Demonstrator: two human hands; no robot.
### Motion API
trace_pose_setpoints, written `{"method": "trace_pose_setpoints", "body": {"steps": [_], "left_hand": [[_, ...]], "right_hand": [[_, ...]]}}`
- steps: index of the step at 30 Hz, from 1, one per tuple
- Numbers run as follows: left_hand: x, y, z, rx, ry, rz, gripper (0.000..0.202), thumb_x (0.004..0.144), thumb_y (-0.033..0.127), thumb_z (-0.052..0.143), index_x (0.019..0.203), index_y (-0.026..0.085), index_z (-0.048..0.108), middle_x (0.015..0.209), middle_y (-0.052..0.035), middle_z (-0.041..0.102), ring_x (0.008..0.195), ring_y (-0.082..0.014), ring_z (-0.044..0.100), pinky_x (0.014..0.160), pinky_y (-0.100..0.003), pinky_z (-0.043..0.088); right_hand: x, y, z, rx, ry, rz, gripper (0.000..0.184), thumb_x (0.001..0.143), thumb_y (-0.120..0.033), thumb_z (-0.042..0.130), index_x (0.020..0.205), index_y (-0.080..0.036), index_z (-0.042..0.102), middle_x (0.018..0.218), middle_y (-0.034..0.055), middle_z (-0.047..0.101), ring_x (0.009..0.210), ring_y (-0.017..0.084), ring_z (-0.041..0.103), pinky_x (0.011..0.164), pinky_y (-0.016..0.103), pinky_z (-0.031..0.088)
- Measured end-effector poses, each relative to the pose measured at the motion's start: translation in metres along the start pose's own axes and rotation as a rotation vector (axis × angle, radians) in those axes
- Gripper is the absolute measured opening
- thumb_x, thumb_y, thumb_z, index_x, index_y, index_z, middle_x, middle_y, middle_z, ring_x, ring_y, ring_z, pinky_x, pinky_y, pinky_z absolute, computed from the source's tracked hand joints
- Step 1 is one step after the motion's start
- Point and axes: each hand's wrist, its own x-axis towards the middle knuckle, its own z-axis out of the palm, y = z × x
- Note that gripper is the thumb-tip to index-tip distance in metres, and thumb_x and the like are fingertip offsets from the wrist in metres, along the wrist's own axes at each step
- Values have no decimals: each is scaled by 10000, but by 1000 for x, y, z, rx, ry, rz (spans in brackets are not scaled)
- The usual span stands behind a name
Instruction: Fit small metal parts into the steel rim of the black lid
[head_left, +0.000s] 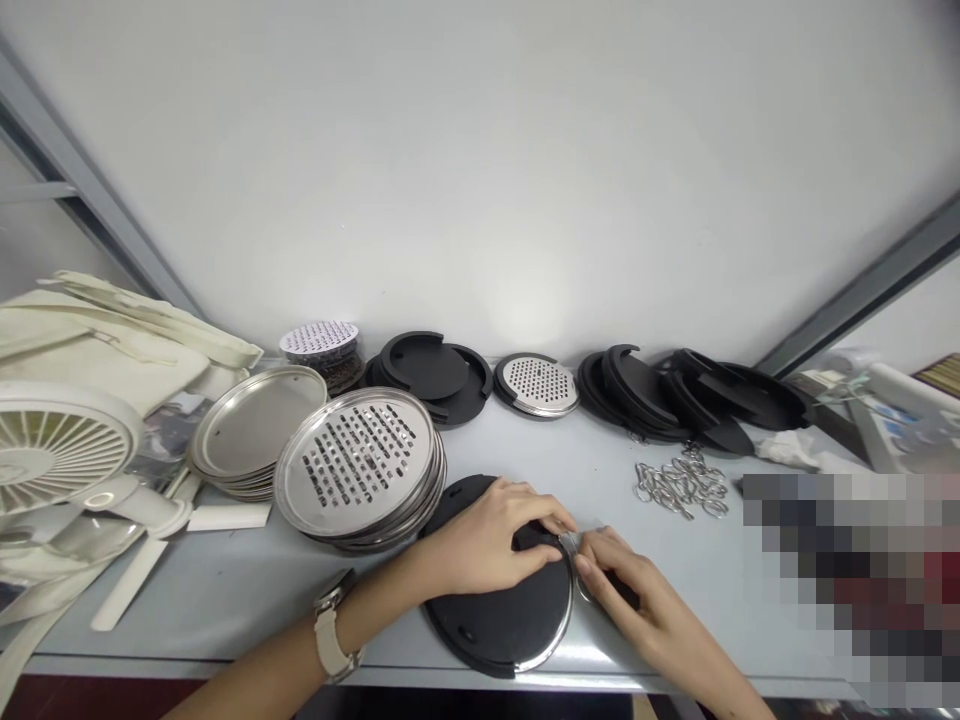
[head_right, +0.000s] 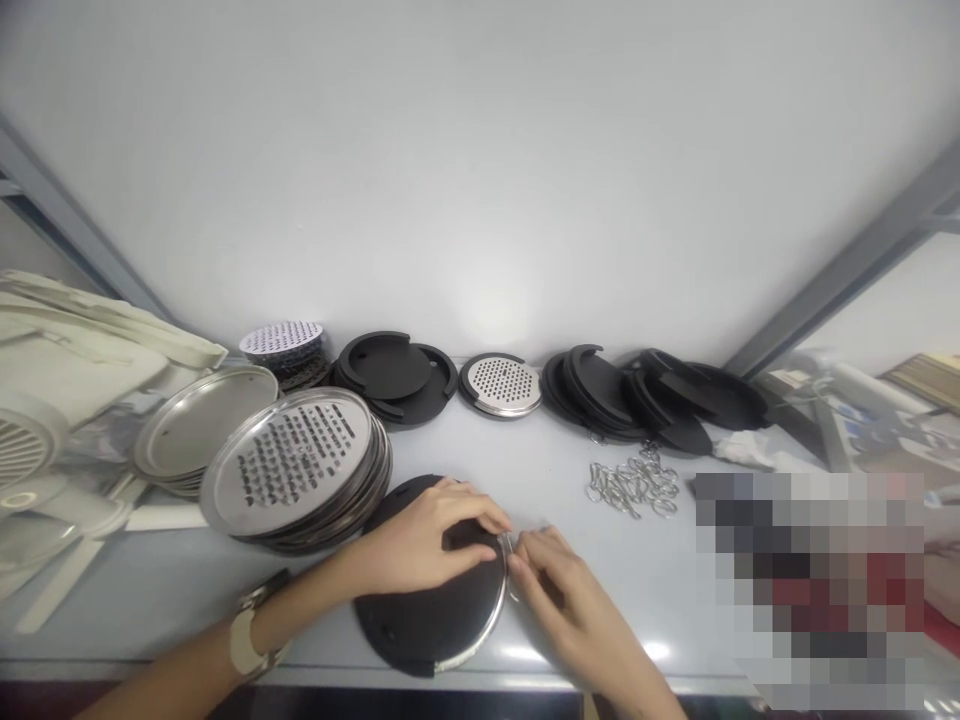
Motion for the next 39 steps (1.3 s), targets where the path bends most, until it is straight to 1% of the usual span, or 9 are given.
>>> {"method": "trace_pose_setpoints", "body": {"steps": [3,6,11,13,16,20,26,31,39], "left_hand": [[-1,0,-1,2,5,30,228,824,139,637,1038,213,607,1037,-6,663,1050,-160,557,996,-294,350],[-2,0,-1,-6,29,2,260,807,148,638,1053,215,588,1052,-32,608,1068,-178,534,978,-301,385],[-2,-2,0,-29,2,-77,290,799,168,620,1075,205,541,943,-20,566,871,-151,558,824,-273,460],[-2,-3,1,-29,0,-83,291,801,172,613,1079,207,535,926,-13,561,859,-148,556,811,-271,460],[-3,-2,0,-24,11,-107,295,796,205,627,1077,213,539,982,-21,539,837,-142,556,802,-281,463],[-4,-1,-1,-38,-7,-119,253,811,232,627,1059,226,578,1022,-19,529,840,-132,566,815,-277,460],[-3,-1,0,-49,10,-134,226,794,226,647,1017,204,616,1002,-20,540,839,-131,571,815,-269,464],[-3,-1,-1,-67,13,-137,216,798,235,661,1008,197,631,985,-23,547,835,-134,579,804,-266,468],[-6,-4,0,-80,8,-131,238,805,269,664,1031,199,639,998,-30,551,851,-139,592,801,-262,474]], "right_hand": [[1,-2,0,6,-12,0,350,1012,-395,309,726,-221,411,734,7,510,748,189,488,717,313,410],[2,-3,0,-9,-21,2,352,1016,-397,297,735,-222,417,742,11,522,752,192,494,722,324,411],[8,-3,-2,-51,-47,4,350,1014,-388,320,728,-220,431,729,1,531,744,186,498,740,329,419],[12,-4,-6,-46,-71,3,349,1010,-399,330,738,-220,456,736,1,546,747,186,507,730,322,427],[16,-6,-10,-28,-97,0,358,1006,-416,330,750,-221,487,737,0,558,751,188,521,703,305,434],[17,-8,-12,-15,-107,-19,345,1013,-398,313,836,-224,552,778,3,577,768,186,536,736,305,433],[15,-8,-8,-72,-84,-42,387,1015,-392,302,728,-212,488,703,-2,549,711,182,512,712,314,412],[16,-7,-4,-87,-65,-40,394,1015,-400,293,722,-209,474,706,6,552,725,190,519,683,313,410],[16,-4,-3,-116,-73,-51,364,1014,-347,308,713,-207,458,698,-2,533,721,184,511,680,310,397]]}}
